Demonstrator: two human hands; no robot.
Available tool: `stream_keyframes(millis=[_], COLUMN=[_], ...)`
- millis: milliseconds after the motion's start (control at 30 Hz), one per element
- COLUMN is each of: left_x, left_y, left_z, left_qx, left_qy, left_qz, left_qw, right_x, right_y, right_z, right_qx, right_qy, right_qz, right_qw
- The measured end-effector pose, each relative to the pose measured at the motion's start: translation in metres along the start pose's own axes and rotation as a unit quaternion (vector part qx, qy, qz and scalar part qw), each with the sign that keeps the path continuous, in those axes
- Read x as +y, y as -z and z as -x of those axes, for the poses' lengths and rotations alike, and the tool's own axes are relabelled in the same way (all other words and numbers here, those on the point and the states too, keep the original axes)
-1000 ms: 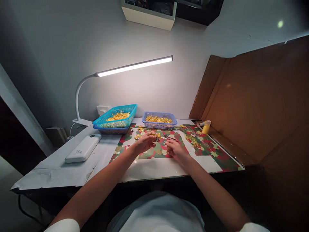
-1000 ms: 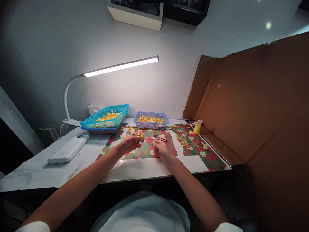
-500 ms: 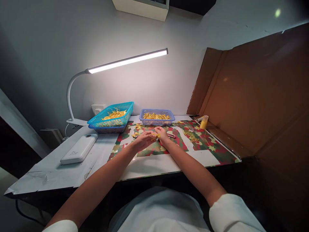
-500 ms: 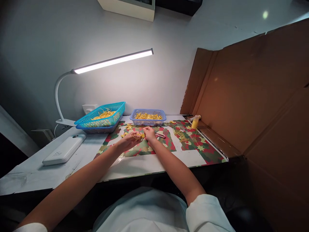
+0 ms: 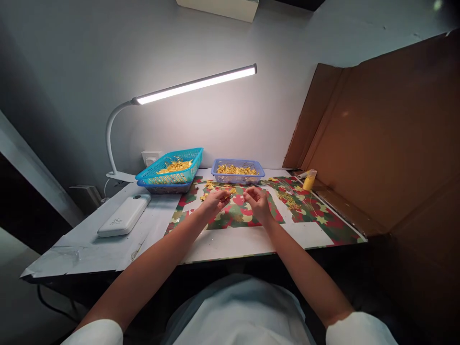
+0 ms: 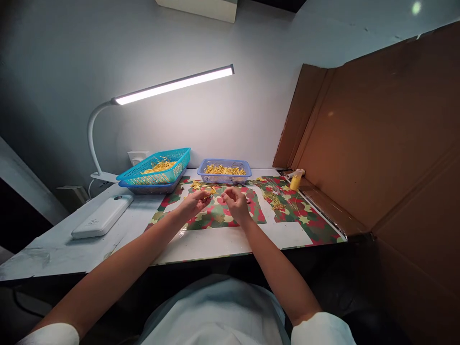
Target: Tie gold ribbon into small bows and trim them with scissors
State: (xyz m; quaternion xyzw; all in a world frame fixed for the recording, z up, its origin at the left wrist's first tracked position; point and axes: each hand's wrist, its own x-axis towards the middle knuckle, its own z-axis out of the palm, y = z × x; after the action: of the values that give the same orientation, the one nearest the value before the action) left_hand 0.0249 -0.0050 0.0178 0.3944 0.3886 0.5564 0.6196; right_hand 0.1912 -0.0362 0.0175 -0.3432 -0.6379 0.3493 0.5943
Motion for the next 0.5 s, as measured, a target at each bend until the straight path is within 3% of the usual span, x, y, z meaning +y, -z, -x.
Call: stream_keyframes(millis=[167, 500], left_x=[-0.001, -0.005], left_y=[0.000, 0.004], left_z=[0.001, -0.006], left_qx=[0.003, -0.011], left_qy=[0.022, 0.036], left_qz=[0.040, 0.025], left_qw=[0.999, 0.999], right_x=[0.002, 0.012], right_y=[-0.005, -0.005], right_z=[0.004, 0.002], right_qx=[-0.090, -0.105], right_qy=[0.049, 0.086], right_qz=[0.142, 0.191], right_qw=[0.985, 0.972])
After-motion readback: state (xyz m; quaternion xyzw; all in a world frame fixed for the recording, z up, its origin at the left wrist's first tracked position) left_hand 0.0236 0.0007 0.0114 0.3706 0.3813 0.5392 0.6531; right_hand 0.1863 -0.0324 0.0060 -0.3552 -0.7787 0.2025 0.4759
